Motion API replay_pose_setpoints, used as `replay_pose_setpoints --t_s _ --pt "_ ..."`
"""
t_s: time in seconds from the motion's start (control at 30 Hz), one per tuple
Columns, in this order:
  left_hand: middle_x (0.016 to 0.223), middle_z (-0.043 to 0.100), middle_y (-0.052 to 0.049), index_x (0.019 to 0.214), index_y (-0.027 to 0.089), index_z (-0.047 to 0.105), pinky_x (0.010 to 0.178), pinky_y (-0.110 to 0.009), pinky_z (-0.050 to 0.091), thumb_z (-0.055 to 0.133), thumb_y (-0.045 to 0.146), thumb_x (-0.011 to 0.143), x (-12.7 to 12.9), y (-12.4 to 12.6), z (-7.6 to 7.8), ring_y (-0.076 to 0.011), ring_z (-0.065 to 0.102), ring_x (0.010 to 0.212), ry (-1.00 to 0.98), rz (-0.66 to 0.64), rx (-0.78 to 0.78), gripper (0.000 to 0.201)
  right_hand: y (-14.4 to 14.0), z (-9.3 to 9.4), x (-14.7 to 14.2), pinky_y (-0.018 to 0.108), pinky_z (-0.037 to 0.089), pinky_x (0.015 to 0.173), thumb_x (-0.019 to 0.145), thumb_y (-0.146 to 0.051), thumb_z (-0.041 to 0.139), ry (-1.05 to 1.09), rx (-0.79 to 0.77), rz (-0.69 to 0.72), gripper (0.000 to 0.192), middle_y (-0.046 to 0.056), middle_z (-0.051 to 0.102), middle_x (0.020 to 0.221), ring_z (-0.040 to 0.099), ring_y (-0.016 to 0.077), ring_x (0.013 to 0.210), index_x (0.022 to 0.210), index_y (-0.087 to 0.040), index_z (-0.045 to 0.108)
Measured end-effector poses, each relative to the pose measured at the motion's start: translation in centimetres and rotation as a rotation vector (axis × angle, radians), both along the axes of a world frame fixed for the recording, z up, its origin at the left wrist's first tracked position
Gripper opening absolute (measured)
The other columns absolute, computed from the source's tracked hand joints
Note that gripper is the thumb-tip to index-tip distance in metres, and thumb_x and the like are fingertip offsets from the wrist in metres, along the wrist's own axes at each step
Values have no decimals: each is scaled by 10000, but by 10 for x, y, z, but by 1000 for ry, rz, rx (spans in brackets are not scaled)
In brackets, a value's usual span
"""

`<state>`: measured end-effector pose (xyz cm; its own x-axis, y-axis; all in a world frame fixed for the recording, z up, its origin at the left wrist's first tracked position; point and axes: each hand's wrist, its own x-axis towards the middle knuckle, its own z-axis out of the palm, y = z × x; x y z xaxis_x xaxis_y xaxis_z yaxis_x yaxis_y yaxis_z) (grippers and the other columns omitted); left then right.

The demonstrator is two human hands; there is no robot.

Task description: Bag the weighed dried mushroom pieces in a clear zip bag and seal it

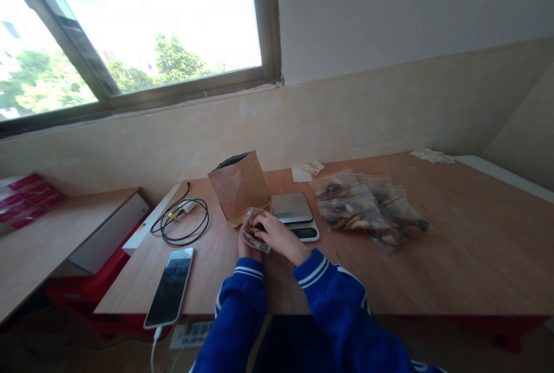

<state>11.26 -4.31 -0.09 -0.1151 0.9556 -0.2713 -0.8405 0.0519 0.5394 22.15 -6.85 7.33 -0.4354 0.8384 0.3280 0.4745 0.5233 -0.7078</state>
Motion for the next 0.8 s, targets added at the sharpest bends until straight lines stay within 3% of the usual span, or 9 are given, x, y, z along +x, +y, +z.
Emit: replay_pose_setpoints --t_s 0.27,0.8 --pt "902 697 -100 854 144 683 933 -408 477 520 307 802 1 -3 1 -260 626 1041 -56 -59 7 236 0 11 0 260 427 712 730 -121 601 85 14 -72 114 28 637 855 577 160 778 835 -162 622" --pt "958 693 -82 935 183 653 881 -369 501 503 287 803 -4 3 -17 -209 656 910 -28 -52 -45 225 7 0 13 277 481 693 742 -274 615 378 -35 -162 187 27 647 834 613 163 759 894 -167 591"
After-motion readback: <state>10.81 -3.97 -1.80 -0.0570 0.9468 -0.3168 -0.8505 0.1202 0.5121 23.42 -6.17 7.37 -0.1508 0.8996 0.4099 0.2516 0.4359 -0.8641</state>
